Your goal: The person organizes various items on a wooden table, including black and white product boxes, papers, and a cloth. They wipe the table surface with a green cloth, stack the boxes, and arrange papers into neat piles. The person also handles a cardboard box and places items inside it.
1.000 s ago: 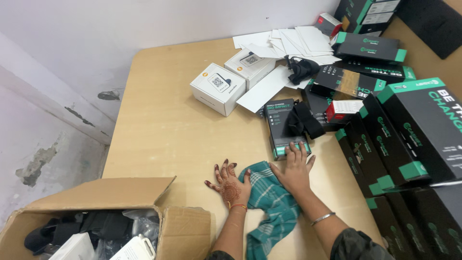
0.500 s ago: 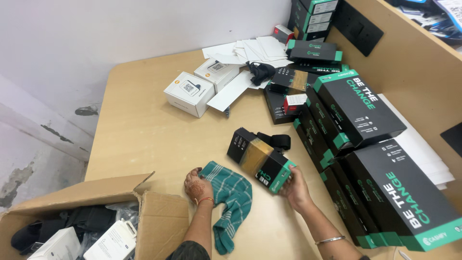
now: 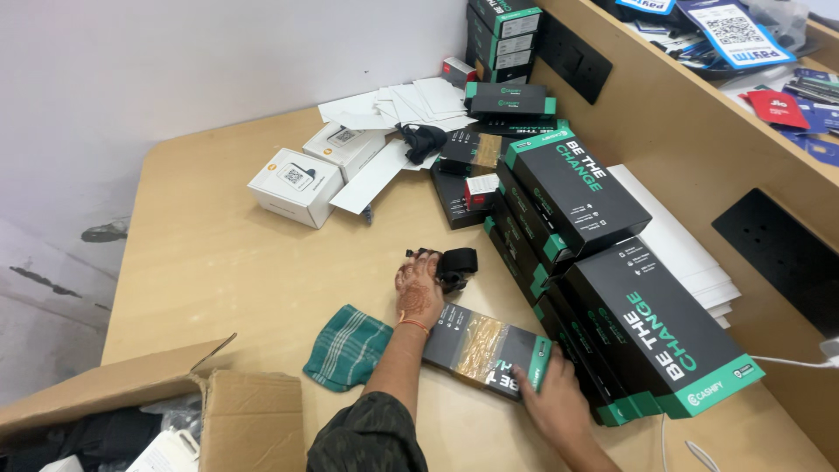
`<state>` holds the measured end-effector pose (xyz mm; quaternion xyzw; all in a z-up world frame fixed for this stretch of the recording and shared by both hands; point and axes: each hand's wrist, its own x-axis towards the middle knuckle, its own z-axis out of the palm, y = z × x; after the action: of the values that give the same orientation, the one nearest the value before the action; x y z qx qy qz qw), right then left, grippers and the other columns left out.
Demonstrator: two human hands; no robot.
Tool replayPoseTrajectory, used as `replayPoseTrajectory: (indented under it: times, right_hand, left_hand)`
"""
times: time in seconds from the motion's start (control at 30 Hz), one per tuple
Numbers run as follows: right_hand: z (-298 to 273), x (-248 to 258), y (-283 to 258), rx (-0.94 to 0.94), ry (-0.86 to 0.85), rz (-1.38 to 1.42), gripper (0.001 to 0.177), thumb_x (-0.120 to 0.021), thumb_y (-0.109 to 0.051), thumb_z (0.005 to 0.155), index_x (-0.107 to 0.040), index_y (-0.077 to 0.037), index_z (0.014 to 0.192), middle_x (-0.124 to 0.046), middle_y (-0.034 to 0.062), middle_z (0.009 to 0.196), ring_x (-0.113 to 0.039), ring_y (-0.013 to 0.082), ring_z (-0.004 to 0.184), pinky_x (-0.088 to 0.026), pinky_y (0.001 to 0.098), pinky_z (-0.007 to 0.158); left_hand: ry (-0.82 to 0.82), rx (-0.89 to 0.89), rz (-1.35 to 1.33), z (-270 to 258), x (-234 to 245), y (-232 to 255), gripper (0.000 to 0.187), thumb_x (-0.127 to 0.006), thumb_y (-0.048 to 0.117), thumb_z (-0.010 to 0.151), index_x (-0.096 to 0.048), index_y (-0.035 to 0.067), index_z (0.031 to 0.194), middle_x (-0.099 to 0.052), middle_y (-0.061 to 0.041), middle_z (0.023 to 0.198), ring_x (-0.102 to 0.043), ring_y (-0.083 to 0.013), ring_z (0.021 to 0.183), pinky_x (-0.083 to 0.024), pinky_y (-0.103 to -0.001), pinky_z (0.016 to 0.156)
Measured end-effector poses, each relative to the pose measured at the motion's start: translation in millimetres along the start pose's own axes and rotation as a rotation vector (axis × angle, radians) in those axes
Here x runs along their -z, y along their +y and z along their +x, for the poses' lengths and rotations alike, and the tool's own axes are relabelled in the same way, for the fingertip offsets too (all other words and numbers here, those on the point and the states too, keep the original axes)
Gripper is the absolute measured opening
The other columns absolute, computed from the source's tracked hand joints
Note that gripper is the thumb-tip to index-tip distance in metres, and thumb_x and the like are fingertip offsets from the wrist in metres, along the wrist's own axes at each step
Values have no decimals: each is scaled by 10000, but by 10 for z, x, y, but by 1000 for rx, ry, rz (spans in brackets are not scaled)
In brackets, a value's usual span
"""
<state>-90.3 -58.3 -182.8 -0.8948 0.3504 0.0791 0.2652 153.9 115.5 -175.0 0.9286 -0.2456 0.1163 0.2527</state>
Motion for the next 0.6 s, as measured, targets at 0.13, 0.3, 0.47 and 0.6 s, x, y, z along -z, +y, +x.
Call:
replayPoseTrajectory:
  times: [0.13,0.3,0.47,0.6]
  right_hand:
    - [-312,337,-396,313,12,-347,1187,-761,-743,672,-207,-314,1631,-109,186,1666,-202,382,1518,-275,539,1159]
    - [-174,561,-650,406,-177,-415,1136,-919,-427,593,-305,-283,1538,-99,208,1625,-53,408,1545,-110,568,1231]
    - [-326,767,-814,448,-102,-131,1002,-894,-318,509,-464,-263,1412,-278,243,1545,-252,402,1488,-252,561,1175]
    - [-703,1163,-893,614,204,44,985,-919,-336,425,-574,-225,1341,-343,304,1497,-339,464,1364,-298,585,1055]
  left_hand:
    - [-434,221,9,157,75,414,646,-403,547,981,-393,251,1555,-381,-10,1602,-288,-273,1516,-182,-540,1239]
    - [-554,527,123,107,142,207,861,-201,783,954,-303,207,1586,-254,24,1671,-215,-238,1544,-64,-588,1247]
    - [-241,844,-111,41,104,-365,749,-317,717,982,-523,196,1478,-417,-39,1600,-316,-297,1495,-188,-546,1235]
    - [193,813,-407,8,55,-534,613,-436,604,1035,-659,110,1321,-620,-115,1407,-555,-327,1332,-437,-456,1125]
